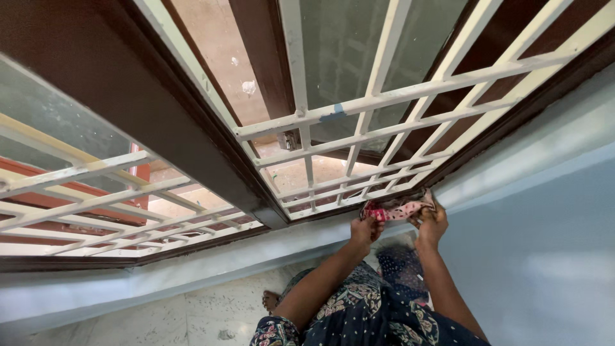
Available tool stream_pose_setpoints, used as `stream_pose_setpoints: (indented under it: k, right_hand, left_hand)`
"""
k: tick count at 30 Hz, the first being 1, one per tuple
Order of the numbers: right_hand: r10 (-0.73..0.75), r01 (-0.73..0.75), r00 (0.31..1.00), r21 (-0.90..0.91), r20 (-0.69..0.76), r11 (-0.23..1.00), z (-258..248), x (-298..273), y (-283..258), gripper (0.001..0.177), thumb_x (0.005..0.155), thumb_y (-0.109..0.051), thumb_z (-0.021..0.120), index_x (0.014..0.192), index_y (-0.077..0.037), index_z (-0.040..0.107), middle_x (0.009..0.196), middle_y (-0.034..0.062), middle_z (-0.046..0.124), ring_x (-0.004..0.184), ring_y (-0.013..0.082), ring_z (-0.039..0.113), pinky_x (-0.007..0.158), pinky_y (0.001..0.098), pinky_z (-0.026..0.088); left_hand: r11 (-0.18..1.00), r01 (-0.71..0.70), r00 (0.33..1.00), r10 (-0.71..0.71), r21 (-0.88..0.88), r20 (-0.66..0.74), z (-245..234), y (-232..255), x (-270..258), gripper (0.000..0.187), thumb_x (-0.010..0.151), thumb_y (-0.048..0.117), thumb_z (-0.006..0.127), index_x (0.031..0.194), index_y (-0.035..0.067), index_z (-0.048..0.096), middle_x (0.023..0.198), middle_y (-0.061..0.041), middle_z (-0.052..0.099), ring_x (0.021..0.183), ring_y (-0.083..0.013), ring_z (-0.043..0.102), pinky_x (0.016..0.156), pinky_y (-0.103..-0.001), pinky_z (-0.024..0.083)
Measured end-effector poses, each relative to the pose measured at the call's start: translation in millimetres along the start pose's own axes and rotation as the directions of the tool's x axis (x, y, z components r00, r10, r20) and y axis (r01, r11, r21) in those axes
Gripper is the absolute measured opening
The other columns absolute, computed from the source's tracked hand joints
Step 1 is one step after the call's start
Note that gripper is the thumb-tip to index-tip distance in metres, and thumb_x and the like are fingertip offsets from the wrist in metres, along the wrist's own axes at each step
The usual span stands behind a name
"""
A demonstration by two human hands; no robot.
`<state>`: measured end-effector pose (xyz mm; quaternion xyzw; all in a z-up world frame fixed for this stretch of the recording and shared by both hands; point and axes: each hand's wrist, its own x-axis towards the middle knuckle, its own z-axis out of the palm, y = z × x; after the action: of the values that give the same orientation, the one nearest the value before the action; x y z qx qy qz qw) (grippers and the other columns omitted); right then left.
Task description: The person wipes the white metal window grille with a patterned cloth. They systematically clean the horizontal and vertical bars of the grille, moving the cloth along the frame and bars.
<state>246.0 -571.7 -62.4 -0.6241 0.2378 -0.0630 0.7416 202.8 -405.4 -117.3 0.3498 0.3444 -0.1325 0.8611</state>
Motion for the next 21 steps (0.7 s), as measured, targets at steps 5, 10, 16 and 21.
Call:
stream_pose_setpoints:
  k: [5, 10, 16, 21]
  right_hand:
    - [0.07, -0.07, 0.988, -0.009, 0.14, 0.998, 39.8, 2.7, 11.4, 0.067, 0.092, 0.011, 0.052, 0.153, -0.013, 0.036, 0.115, 0.0094, 0.062, 0.095, 0.02, 0.067, 0.079, 0.0375, 0.064]
    - [0.04, -0.059, 0.971, 0.076, 0.235, 0.995, 71.8, -28.8, 41.1, 0.065, 0.09, 0.014, 0.05, 0.15, -0.004, 0.032, 0.118, 0.0153, 0.059, 0.099, 0.0262, 0.067, 0.082, 0.042, 0.065]
    - [0.026, -0.004, 0.954, -0.072, 0.299, 0.997, 134.9, -115.4, 93.9, 0.073, 0.09, 0.012, 0.059, 0.152, -0.008, 0.024, 0.122, 0.0152, 0.049, 0.095, 0.0241, 0.059, 0.073, 0.0358, 0.056]
    - [0.204, -0.178, 0.859, -0.101, 0.47, 0.979, 196.1, -210.4, 131.8, 0.073, 0.086, 0.004, 0.064, 0.142, -0.01, 0.02, 0.123, 0.0131, 0.055, 0.098, 0.0193, 0.063, 0.075, 0.032, 0.06]
  left_hand:
    - [0.965, 0.014, 0.986, -0.057, -0.261, -0.156, -22.2, 26.5, 0.2, 0.034, 0.107, 0.033, 0.041, 0.109, 0.008, 0.063, 0.095, -0.01, 0.076, 0.075, -0.0183, 0.074, 0.06, -0.03, 0.059]
    - [0.906, -0.053, 0.967, -0.058, -0.42, -0.248, -77.3, 49.5, -10.6, 0.038, 0.108, 0.039, 0.044, 0.106, 0.006, 0.063, 0.092, -0.013, 0.075, 0.076, -0.0227, 0.076, 0.058, -0.031, 0.057]
    - [0.838, -0.293, 0.87, 0.034, -0.46, -0.493, -174.6, 85.2, -52.2, 0.041, 0.104, 0.049, 0.053, 0.09, 0.01, 0.054, 0.075, -0.008, 0.067, 0.059, -0.0209, 0.071, 0.047, -0.031, 0.05]
    - [0.699, -0.575, 0.693, 0.139, -0.425, -0.707, -276.2, 131.2, -110.8, 0.032, 0.102, 0.04, 0.058, 0.095, 0.009, 0.063, 0.08, -0.005, 0.066, 0.065, -0.0197, 0.067, 0.054, -0.033, 0.053]
